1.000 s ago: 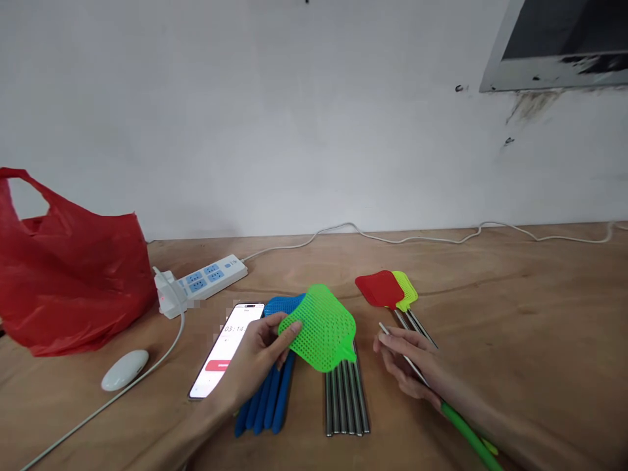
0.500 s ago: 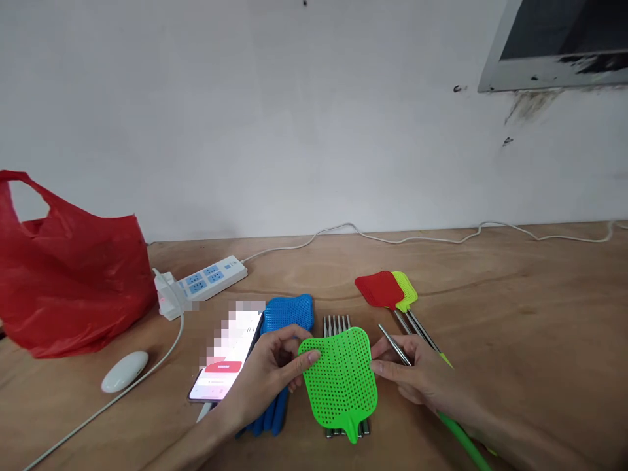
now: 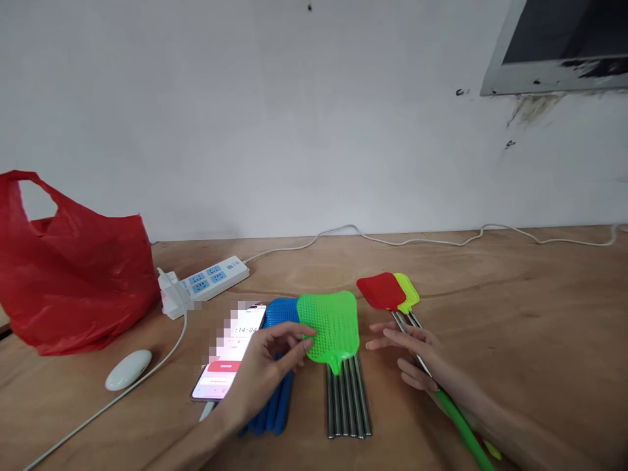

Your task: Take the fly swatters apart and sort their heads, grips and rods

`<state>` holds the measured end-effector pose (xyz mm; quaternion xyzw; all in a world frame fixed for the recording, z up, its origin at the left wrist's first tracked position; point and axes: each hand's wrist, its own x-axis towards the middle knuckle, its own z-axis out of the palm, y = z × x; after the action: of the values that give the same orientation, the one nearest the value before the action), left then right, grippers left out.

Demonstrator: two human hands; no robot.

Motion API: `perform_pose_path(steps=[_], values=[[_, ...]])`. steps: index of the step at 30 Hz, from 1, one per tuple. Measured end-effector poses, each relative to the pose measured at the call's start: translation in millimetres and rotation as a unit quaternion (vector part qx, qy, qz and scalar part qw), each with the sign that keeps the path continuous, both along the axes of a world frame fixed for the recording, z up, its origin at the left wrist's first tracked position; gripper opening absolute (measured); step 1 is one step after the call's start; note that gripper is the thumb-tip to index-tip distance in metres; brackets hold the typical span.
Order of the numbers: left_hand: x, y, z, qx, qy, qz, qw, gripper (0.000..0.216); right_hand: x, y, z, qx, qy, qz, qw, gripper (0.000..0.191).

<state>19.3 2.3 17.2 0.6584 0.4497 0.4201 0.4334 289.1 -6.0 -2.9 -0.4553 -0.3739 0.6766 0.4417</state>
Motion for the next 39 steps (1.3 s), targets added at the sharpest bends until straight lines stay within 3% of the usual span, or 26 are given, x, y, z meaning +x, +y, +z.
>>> perform_pose_path(steps=[4,13,23,28,31,35,39], values=[[-13,16,2.0,0.009,0.038,0.082,0.996,0.036,3,3,-0.9,0.003,0.011,0.012,1.000,0.041],[-32,35,-4.1,0.064,0.209,0.117,0.969,0.044,0,-5,14.3,-0.004,0.016,0.030,0.999,0.033],[-27,24,7.8,0.103,0.434,0.138,0.884,0.036,3,2,1.6,-0.008,0.005,0.038,0.999,0.039],[-27,23,6.7,0.134,0.508,0.138,0.840,0.035,3,3,5.8,-0.016,0.014,0.053,0.998,0.043],[-28,22,2.8,0.186,0.513,0.136,0.827,0.034,2,2,11.5,-0.020,0.005,0.040,0.999,0.046],[-26,19,-4.3,0.246,0.473,0.132,0.836,0.030,-1,-3,18.3,-0.027,-0.009,-0.052,0.998,0.046],[-21,15,-7.5,0.315,0.438,0.075,0.839,0.032,-2,-6,22.0,-0.056,0.004,-0.072,0.996,0.041]])
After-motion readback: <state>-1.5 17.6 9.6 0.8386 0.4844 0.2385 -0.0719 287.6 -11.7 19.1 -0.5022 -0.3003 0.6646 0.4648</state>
